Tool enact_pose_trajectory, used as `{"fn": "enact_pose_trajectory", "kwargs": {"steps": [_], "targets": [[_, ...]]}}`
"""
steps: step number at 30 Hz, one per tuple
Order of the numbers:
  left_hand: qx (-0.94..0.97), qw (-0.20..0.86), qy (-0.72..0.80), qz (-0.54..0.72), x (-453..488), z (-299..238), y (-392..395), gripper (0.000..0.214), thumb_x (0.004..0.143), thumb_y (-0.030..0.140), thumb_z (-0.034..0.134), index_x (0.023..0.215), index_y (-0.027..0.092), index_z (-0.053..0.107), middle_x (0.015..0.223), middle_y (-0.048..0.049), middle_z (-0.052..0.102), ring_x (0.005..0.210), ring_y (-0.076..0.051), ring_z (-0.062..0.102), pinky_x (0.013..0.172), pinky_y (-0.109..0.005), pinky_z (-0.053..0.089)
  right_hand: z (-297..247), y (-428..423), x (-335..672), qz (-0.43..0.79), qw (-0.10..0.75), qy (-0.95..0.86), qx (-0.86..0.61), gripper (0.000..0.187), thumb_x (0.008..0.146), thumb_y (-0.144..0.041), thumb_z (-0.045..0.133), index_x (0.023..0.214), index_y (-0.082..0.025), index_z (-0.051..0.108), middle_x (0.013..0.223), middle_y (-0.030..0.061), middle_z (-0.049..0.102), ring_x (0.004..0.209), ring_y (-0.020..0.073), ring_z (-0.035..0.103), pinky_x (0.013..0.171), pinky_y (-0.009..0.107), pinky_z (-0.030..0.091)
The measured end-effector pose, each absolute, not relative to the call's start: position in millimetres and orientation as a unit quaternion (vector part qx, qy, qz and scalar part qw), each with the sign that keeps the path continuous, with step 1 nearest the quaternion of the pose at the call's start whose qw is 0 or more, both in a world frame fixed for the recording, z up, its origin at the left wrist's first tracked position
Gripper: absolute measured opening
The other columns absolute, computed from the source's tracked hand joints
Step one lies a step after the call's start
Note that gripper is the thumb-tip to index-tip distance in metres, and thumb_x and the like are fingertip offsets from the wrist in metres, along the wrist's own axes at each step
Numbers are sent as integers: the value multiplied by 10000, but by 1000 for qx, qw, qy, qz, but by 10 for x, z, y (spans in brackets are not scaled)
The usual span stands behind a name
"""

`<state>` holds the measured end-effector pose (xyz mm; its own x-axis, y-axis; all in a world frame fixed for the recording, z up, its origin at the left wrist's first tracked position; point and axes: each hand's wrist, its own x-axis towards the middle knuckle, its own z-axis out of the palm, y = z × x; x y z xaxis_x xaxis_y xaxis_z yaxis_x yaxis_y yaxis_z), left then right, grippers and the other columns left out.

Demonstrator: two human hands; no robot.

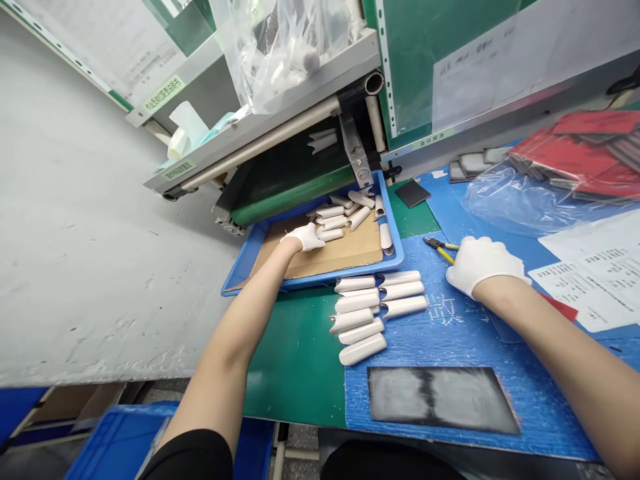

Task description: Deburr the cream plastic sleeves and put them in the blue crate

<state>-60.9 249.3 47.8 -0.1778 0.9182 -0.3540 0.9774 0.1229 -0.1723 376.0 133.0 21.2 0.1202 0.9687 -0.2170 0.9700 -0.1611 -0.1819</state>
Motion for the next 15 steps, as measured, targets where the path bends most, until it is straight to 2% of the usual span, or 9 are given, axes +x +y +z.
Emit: {"fn": "enact_pose_trajectory", "kwargs": {"steps": [8, 15], "targets": [[634, 89, 732, -233, -735, 575, 2394, 402, 1050, 433, 690, 1358, 177, 671, 1362, -117, 688, 1179, -251, 703, 1013, -472, 627, 140, 1371, 3881, -186, -10, 646, 740, 423, 872, -331, 623, 1248, -136, 644, 1239, 271, 668, 1116, 445, 700, 845, 587, 556], [634, 94, 731, -235, -839, 762, 2306, 405, 1046, 421, 697, 1369, 178, 669, 1382, -118, 681, 1194, -258, 699, 1019, -476, 627, 135, 1352, 3906, -189, -24, 646, 739, 448, 834, -350, 652, 1230, -141, 644, 1254, 257, 684, 1122, 449, 713, 880, 588, 584]]}}
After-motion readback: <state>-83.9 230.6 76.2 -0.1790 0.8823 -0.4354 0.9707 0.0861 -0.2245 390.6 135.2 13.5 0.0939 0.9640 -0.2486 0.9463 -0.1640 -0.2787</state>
